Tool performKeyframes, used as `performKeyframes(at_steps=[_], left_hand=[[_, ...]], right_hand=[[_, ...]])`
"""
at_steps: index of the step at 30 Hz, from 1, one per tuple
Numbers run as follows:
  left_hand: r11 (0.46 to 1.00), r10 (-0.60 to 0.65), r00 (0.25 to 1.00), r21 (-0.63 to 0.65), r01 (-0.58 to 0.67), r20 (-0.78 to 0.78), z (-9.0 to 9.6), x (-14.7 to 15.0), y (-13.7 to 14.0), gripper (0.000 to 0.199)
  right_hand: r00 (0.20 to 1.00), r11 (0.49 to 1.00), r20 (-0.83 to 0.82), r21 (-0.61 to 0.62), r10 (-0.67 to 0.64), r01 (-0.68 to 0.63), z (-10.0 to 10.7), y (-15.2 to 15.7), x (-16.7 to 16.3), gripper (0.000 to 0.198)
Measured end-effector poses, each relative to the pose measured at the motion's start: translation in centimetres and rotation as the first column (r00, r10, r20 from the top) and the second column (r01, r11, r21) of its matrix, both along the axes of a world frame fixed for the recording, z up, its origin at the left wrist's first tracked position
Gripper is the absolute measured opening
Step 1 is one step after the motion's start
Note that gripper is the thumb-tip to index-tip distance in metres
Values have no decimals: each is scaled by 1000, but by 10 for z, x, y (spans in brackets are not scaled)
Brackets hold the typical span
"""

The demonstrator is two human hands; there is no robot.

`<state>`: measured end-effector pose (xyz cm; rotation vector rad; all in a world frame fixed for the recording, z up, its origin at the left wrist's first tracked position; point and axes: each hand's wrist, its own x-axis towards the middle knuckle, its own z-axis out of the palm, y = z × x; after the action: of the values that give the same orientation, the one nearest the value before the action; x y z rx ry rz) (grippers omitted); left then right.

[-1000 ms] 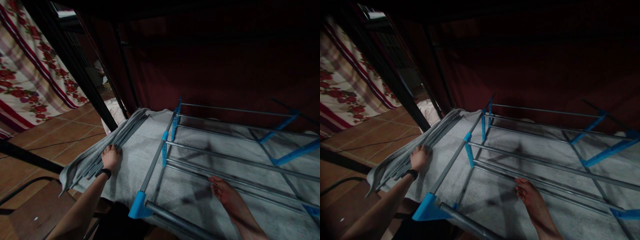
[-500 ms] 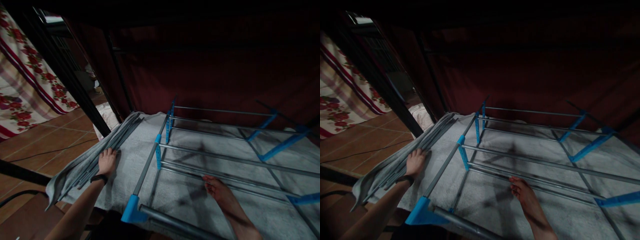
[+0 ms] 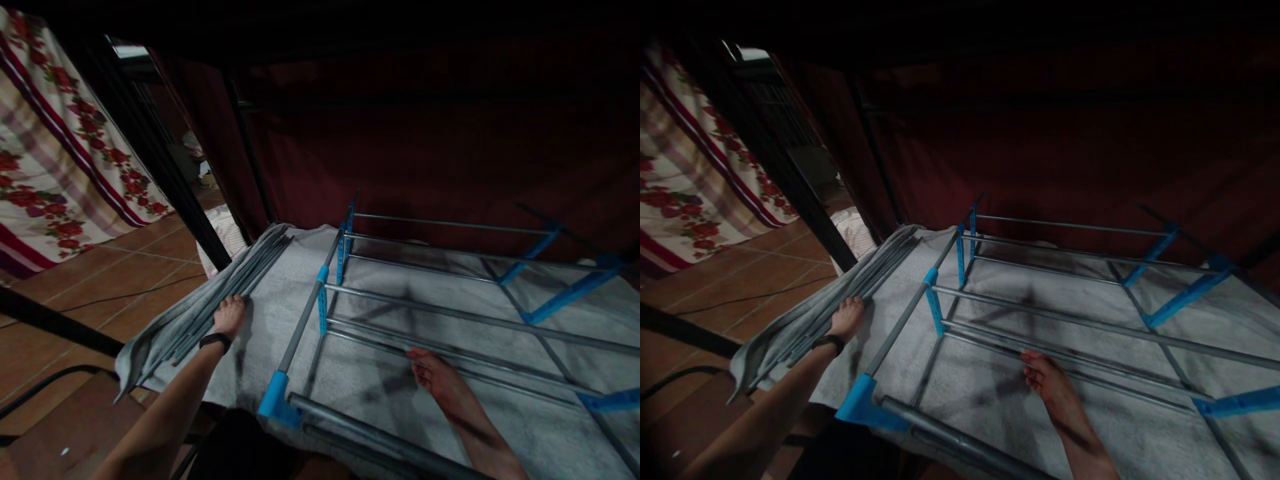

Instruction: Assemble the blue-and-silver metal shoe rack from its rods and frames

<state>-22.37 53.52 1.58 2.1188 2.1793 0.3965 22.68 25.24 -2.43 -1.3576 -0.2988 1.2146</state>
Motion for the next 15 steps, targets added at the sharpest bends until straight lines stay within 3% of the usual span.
performKeyframes(at_steps=[3,7,8,9,12,13,15], left_hand=[[998,33,979,-57,-22,200,1,-4,-12,25],[983,12,862,-164,83,506,7,-17,-41,21],[974,5,784,-180,137,621,11,-20,-51,22],[961,14,658,-191,198,753,17,-24,-62,21],[918,125,107,-156,365,986,43,-29,-96,22],[910,156,-19,-136,392,988,54,-29,-108,25],[908,155,-88,-107,405,984,78,-23,-131,29]], right_hand=[[999,999,-6,-22,44,-44,0,-1,-1,33],[996,994,13,-58,92,-92,1,-4,-5,37],[994,992,18,-67,109,-108,2,-5,-6,38],[991,989,23,-71,129,-127,2,-7,-6,38],[981,982,61,-61,184,-181,2,-10,-8,37],[978,980,78,-56,194,-190,2,-11,-10,36],[976,980,100,-55,195,-190,2,-11,-13,33]])
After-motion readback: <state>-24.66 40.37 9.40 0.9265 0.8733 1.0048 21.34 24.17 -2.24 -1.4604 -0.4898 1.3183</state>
